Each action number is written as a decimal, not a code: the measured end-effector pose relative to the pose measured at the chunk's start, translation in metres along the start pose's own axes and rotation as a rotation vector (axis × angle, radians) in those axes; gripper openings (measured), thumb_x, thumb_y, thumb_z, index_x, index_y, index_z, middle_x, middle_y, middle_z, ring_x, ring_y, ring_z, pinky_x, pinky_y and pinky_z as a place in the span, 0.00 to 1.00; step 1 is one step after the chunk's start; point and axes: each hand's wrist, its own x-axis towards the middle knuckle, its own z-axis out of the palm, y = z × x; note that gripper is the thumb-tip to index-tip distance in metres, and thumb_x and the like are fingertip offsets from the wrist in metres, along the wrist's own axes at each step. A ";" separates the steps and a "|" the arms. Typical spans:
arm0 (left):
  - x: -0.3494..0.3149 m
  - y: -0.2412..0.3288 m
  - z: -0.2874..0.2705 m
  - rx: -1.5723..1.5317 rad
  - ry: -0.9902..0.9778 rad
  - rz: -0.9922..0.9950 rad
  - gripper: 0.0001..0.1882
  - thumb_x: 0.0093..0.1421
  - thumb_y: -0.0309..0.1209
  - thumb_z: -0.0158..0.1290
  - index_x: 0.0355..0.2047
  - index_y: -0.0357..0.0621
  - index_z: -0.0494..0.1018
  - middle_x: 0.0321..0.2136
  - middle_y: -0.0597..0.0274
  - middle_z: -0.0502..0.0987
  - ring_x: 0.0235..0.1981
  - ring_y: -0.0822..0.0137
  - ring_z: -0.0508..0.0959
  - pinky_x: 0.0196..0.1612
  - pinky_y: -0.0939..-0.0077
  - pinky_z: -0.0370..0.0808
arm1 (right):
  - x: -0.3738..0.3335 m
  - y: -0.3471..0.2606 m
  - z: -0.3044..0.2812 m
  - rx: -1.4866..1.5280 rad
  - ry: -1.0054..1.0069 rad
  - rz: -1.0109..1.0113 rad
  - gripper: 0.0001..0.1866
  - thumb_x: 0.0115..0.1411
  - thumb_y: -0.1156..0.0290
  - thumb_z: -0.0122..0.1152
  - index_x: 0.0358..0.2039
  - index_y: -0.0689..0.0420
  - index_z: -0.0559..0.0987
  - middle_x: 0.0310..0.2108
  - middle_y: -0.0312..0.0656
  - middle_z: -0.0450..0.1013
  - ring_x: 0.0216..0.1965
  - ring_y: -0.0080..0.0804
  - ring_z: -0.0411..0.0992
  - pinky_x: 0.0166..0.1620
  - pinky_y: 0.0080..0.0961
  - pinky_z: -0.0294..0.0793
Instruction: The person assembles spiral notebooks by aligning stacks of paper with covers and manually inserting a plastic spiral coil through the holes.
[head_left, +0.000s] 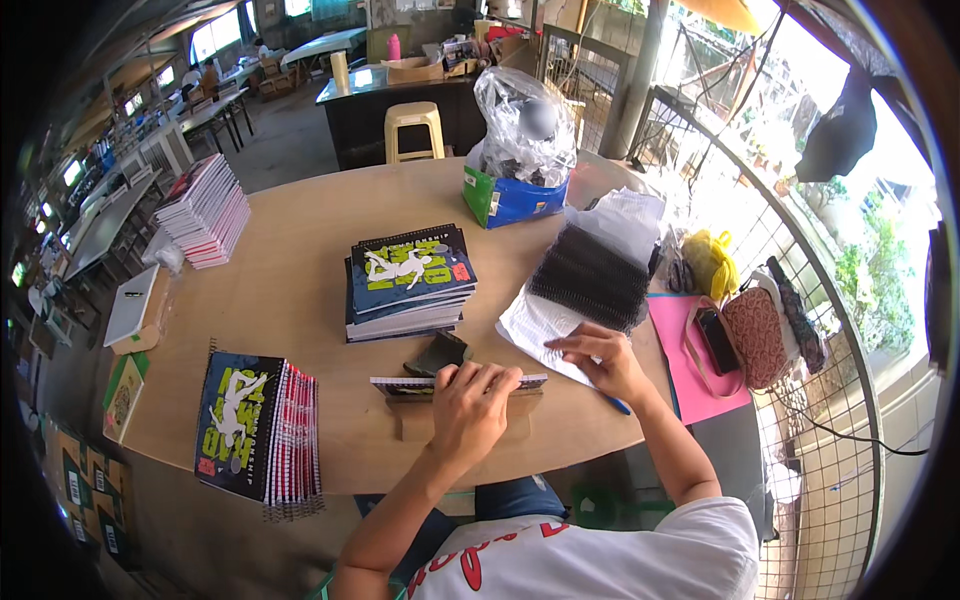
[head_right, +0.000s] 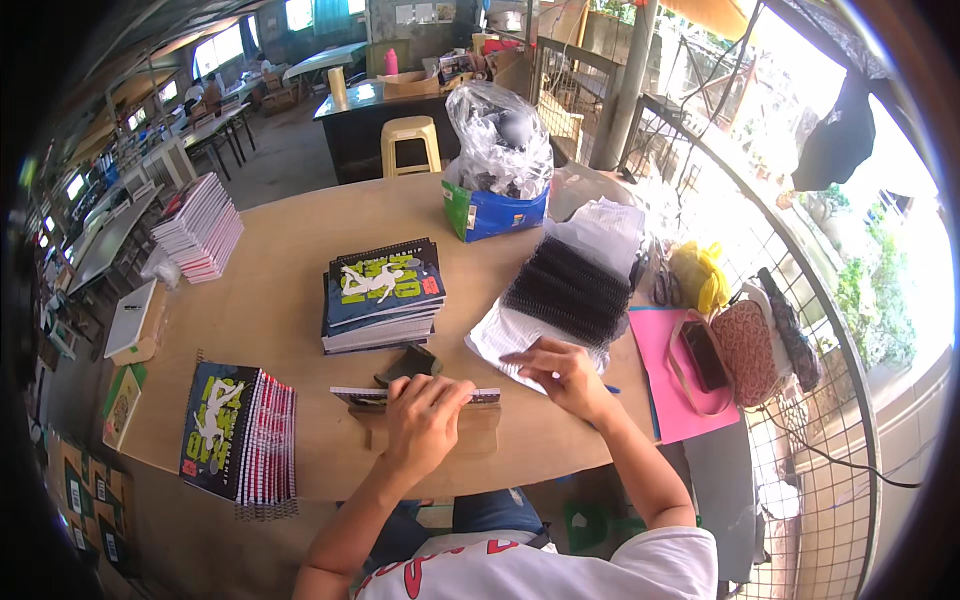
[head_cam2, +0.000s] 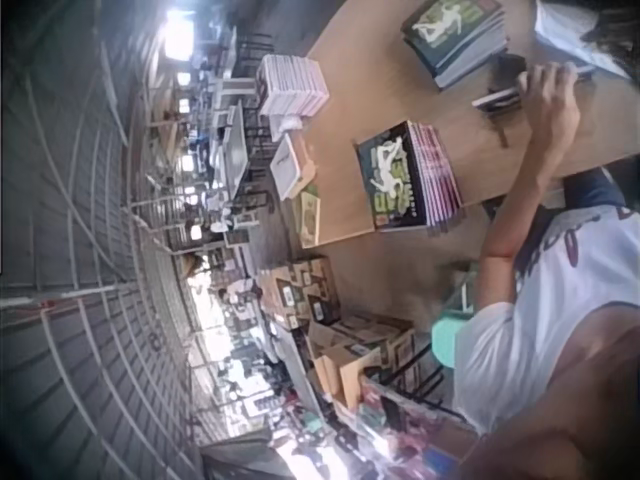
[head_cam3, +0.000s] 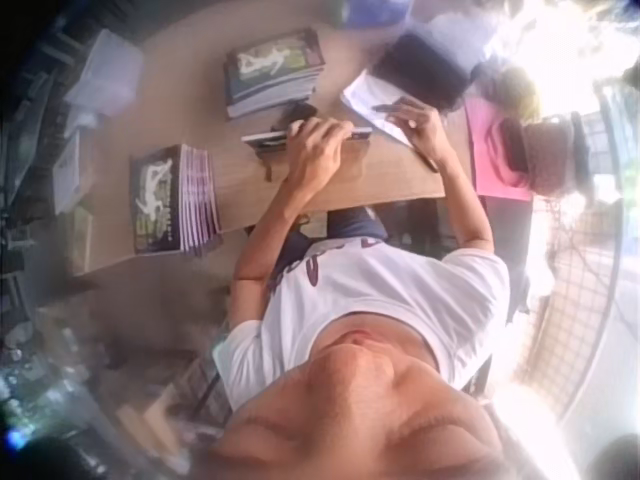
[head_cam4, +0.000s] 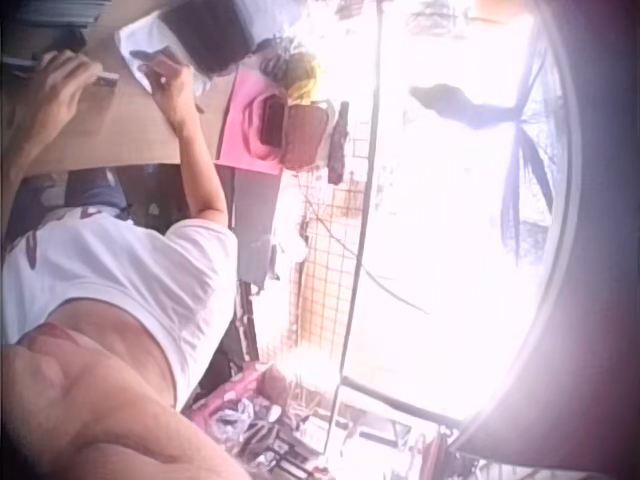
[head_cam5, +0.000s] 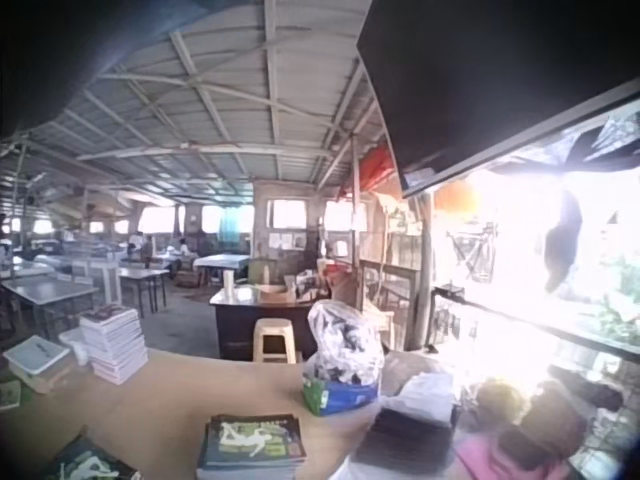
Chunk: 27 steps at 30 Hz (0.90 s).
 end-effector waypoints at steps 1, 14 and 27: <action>0.000 0.000 0.000 -0.008 0.001 -0.011 0.11 0.55 0.26 0.61 0.39 0.54 0.77 0.30 0.74 0.78 0.34 0.67 0.76 0.43 0.67 0.63 | -0.002 -0.010 0.001 0.088 0.007 0.009 0.15 0.57 0.80 0.65 0.45 0.54 0.86 0.31 0.42 0.77 0.32 0.37 0.75 0.36 0.31 0.75; 0.000 -0.001 -0.009 -0.043 0.000 -0.032 0.06 0.58 0.32 0.60 0.37 0.55 0.78 0.31 0.73 0.78 0.33 0.66 0.75 0.42 0.65 0.62 | 0.002 -0.020 0.000 0.220 -0.157 0.039 0.12 0.56 0.80 0.67 0.42 0.56 0.85 0.31 0.41 0.79 0.32 0.35 0.77 0.37 0.32 0.75; 0.005 0.002 -0.006 -0.058 0.047 -0.043 0.04 0.59 0.34 0.60 0.35 0.56 0.78 0.32 0.74 0.77 0.34 0.66 0.75 0.43 0.64 0.61 | 0.002 -0.022 0.007 0.182 -0.076 -0.019 0.09 0.58 0.77 0.67 0.40 0.60 0.84 0.31 0.43 0.80 0.33 0.37 0.78 0.38 0.31 0.76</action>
